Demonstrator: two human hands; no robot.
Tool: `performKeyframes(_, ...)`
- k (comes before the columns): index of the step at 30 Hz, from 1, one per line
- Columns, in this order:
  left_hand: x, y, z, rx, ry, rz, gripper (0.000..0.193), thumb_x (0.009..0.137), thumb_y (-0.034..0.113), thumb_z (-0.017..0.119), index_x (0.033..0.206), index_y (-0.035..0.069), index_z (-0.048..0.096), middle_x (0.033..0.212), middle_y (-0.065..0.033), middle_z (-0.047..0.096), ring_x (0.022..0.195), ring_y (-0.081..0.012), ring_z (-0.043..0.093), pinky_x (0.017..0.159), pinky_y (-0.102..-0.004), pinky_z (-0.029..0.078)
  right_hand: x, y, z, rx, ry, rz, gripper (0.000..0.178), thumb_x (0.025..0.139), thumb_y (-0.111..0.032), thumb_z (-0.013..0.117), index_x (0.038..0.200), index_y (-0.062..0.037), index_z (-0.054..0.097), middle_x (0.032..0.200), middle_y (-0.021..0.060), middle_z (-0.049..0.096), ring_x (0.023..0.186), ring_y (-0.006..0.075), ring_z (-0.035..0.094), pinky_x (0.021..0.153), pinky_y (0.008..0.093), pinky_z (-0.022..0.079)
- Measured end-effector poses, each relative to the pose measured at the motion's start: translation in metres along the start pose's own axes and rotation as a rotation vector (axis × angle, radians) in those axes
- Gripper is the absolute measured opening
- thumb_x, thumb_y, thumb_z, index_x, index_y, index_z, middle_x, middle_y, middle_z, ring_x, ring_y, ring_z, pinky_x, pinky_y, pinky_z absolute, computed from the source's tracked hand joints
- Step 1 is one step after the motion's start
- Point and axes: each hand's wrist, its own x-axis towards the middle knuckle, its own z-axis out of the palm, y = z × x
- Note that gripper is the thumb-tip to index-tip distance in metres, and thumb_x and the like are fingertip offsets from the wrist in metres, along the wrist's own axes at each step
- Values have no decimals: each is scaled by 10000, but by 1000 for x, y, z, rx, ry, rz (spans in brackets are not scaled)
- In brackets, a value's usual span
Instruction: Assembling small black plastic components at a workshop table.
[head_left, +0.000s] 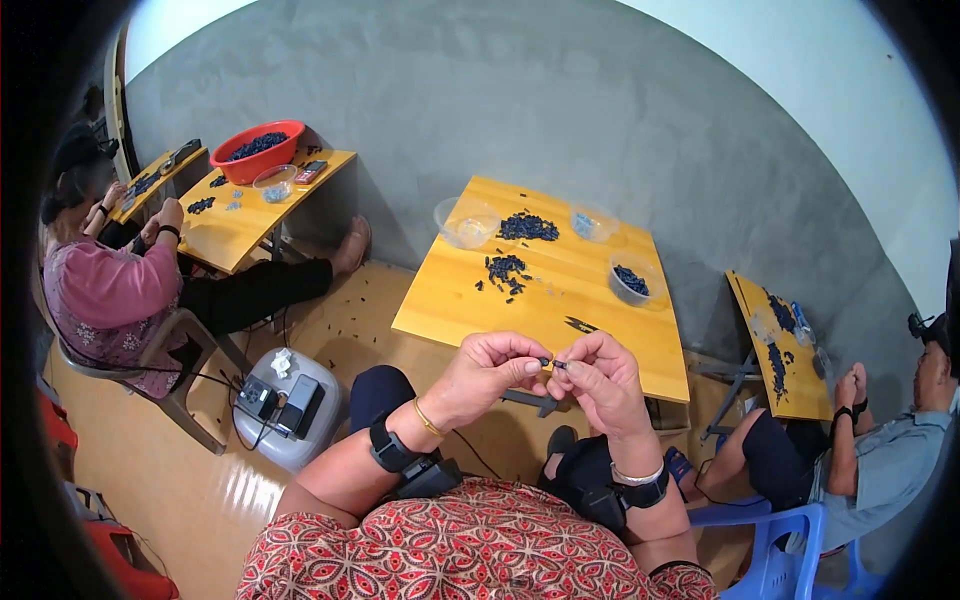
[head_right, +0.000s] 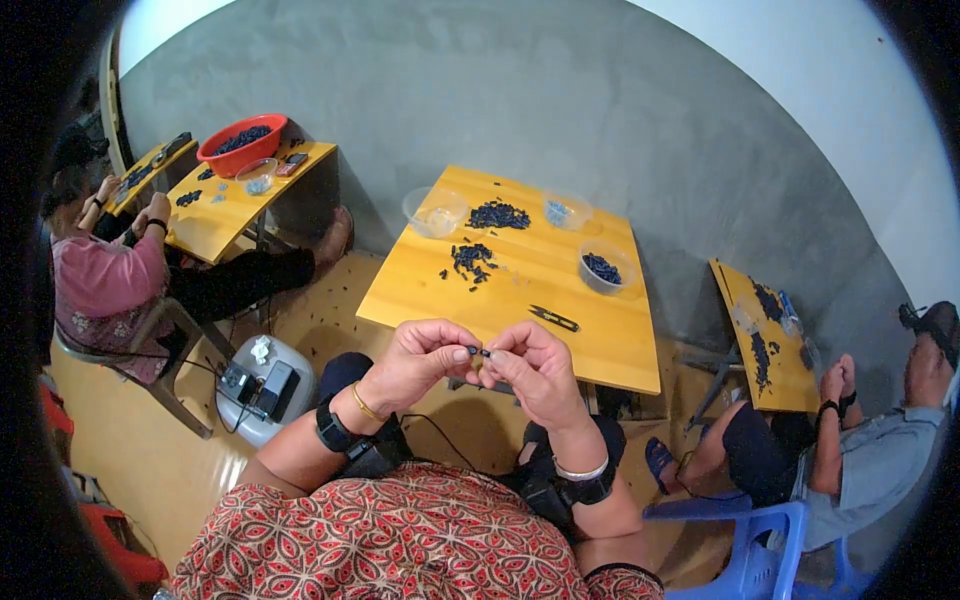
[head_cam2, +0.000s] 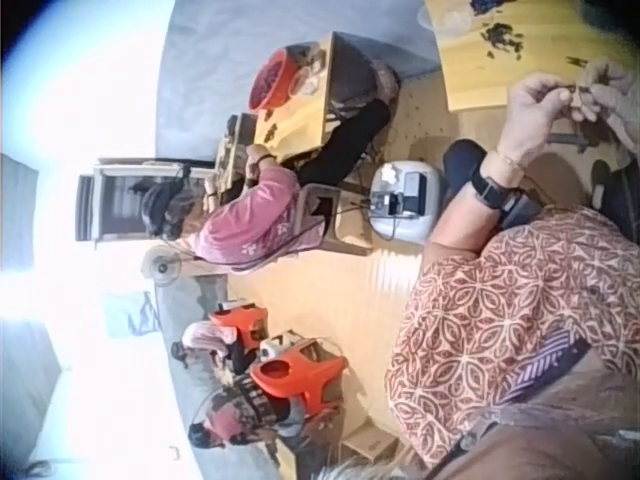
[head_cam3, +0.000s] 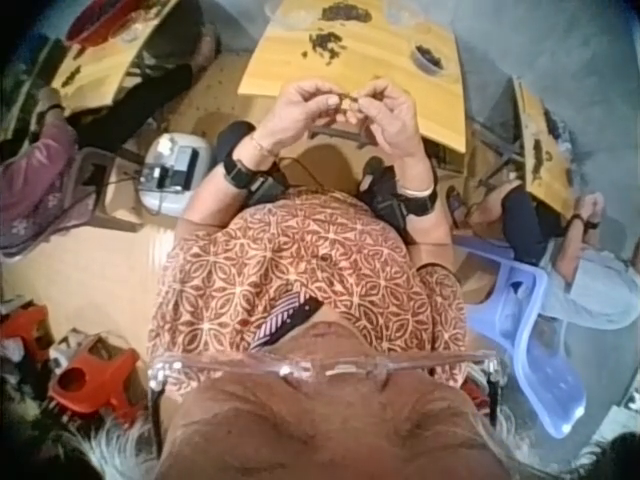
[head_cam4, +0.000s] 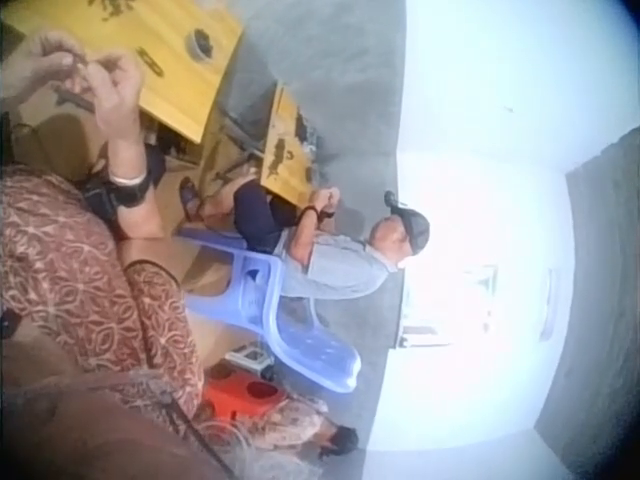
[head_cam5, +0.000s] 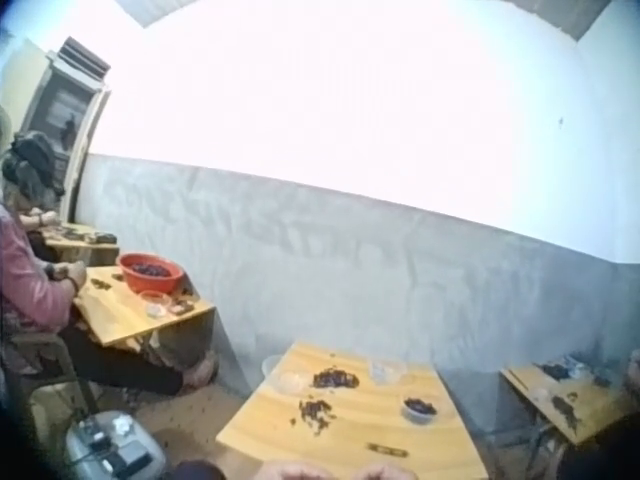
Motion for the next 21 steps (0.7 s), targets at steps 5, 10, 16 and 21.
performKeyframes(5, -1, 0, -2, 101, 7, 11, 131, 829, 65, 562, 930, -13, 592, 801, -70, 633, 693, -116, 610, 616, -219, 479, 1, 3, -3, -41, -14, 52, 74, 835, -23, 523, 898, 8, 502, 751, 64, 568, 663, 110, 552, 623, 231, 471)
performKeyframes(10, -2, 3, -4, 155, 18, 13, 115, 828, 24, 550, 917, -31, 599, 785, -66, 621, 675, -103, 588, 627, -220, 490, 1, 5, -4, -48, -29, 98, 82, 830, -25, 535, 900, 6, 507, 752, 60, 569, 662, 111, 556, 614, 228, 474)
performKeyframes(16, -2, 4, -4, 194, 15, 23, 103, 821, 12, 552, 895, -32, 610, 772, -70, 622, 668, -107, 589, 619, -224, 491, 1, 3, -5, -33, -31, 137, 81, 823, -23, 545, 895, 2, 515, 758, 52, 567, 661, 111, 557, 604, 224, 468)
performKeyframes(21, -2, 5, -4, 221, -9, -2, 100, 813, 21, 563, 883, -28, 614, 760, -80, 628, 672, -125, 606, 616, -233, 488, 1, 4, -8, -128, -3, 142, 69, 815, -13, 553, 880, -2, 533, 744, 39, 562, 653, 104, 553, 590, 217, 457)
